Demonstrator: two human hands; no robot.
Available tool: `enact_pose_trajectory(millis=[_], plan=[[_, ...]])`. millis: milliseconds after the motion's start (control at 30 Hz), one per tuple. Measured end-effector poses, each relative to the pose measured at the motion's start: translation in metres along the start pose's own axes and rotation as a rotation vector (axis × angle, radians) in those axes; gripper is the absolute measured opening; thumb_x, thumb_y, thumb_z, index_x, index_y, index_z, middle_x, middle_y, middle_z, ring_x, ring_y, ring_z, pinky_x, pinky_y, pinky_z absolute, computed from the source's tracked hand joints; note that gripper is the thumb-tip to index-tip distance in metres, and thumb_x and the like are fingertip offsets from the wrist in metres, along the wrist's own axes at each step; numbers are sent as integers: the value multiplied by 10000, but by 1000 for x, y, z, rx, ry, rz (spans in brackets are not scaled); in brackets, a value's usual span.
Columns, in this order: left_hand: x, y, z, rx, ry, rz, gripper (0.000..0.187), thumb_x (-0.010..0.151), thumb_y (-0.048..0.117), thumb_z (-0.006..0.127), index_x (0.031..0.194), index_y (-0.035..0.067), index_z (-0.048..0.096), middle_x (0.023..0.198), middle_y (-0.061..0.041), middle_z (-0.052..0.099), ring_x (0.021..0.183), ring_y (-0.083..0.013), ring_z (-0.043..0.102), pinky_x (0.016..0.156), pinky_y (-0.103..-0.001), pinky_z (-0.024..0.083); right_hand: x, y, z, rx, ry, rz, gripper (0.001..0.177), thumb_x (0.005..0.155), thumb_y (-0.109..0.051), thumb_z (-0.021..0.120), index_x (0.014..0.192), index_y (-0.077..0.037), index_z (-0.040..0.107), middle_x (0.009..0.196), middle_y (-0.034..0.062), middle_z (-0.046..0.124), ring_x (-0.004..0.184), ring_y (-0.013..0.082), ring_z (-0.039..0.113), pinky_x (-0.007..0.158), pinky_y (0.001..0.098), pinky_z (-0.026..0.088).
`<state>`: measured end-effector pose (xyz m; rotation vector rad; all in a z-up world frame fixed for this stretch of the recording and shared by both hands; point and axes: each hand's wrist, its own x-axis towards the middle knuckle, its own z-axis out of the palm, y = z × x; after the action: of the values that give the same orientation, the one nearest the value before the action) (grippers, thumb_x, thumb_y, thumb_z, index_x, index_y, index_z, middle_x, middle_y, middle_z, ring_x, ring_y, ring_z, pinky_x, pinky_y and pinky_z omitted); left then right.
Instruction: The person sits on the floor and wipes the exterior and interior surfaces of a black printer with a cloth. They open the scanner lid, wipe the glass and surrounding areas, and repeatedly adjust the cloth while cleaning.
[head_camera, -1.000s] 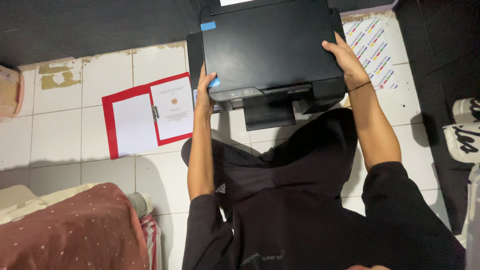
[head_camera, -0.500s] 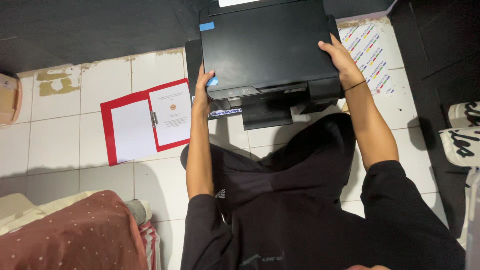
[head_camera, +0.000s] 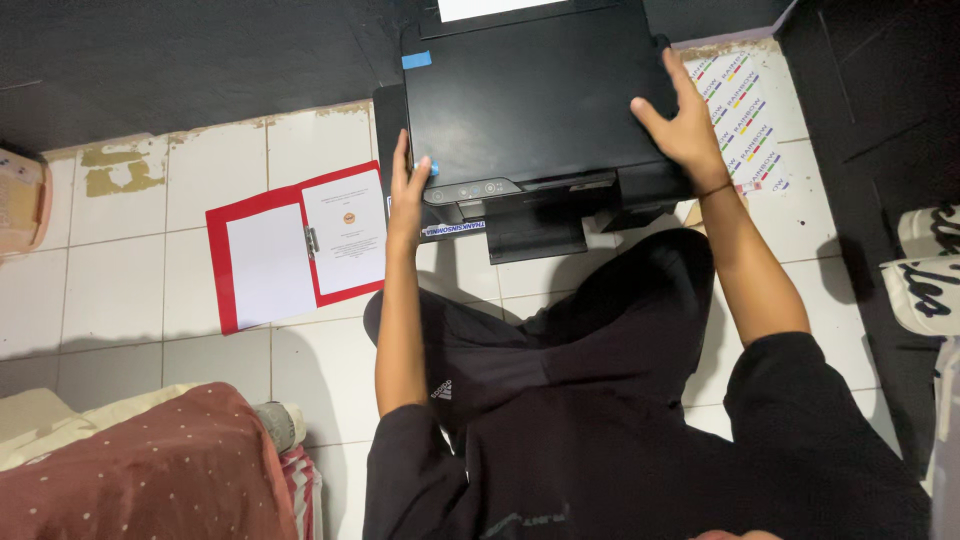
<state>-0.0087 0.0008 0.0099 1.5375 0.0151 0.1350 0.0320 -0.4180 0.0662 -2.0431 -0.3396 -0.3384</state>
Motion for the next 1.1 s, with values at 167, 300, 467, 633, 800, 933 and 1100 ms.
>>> enact_pose_trajectory(millis=[167, 300, 467, 633, 800, 933, 1100], plan=[[-25, 2, 2, 189, -3, 275, 840, 972, 339, 662, 1646, 73, 238, 1679, -251, 325, 1556, -377, 351, 1273, -449, 302, -21, -52, -3, -423, -257, -253, 709, 862, -421, 796, 1471, -127, 583, 1585, 136, 499, 1533, 365, 344, 1236, 598, 132], [-32, 3, 6, 121, -38, 210, 877, 926, 308, 681, 1639, 80, 225, 1641, -234, 363, 1498, -361, 419, 1227, -437, 362, -27, -66, 5, -461, -343, -293, 627, 859, -481, 771, 1399, -181, 661, 1559, 102, 534, 1527, 339, 368, 1250, 627, 149], [-28, 0, 2, 63, -71, 222, 891, 930, 293, 715, 1646, 82, 229, 1656, -236, 368, 1510, -361, 418, 1245, -441, 348, -29, -60, 5, -477, -291, -388, 557, 906, -464, 748, 1361, -145, 696, 1502, 113, 597, 1479, 331, 452, 1238, 589, 253], [-24, -12, 2, 63, -50, 196, 966, 844, 341, 761, 1628, 96, 253, 1642, -232, 355, 1513, -362, 366, 1228, -439, 328, -32, -60, 3, -692, -165, -666, 419, 974, -433, 748, 1237, -106, 756, 1336, 71, 723, 1321, 273, 650, 1187, 501, 441], [-20, -22, -3, 49, -91, 275, 1051, 847, 465, 780, 1644, 66, 223, 1700, -237, 259, 1587, -374, 236, 1291, -449, 225, -27, -75, -6, -740, -99, -793, 319, 1062, -368, 744, 1208, -86, 766, 1276, 75, 751, 1255, 255, 703, 1114, 445, 513], [-21, -21, -6, 53, -90, 227, 1057, 872, 468, 810, 1634, 27, 226, 1715, -247, 227, 1624, -377, 173, 1318, -448, 156, 0, -95, -21, -673, -34, -771, 242, 1103, -340, 760, 1187, -112, 764, 1239, 49, 756, 1215, 210, 707, 1118, 437, 521], [-28, -5, -4, 111, -77, 237, 1033, 868, 401, 802, 1657, 46, 237, 1725, -241, 237, 1624, -361, 185, 1318, -439, 164, 60, -107, -42, -659, 45, -736, 219, 1071, -336, 754, 1121, -124, 774, 1136, 10, 771, 1134, 212, 711, 1028, 439, 498]])
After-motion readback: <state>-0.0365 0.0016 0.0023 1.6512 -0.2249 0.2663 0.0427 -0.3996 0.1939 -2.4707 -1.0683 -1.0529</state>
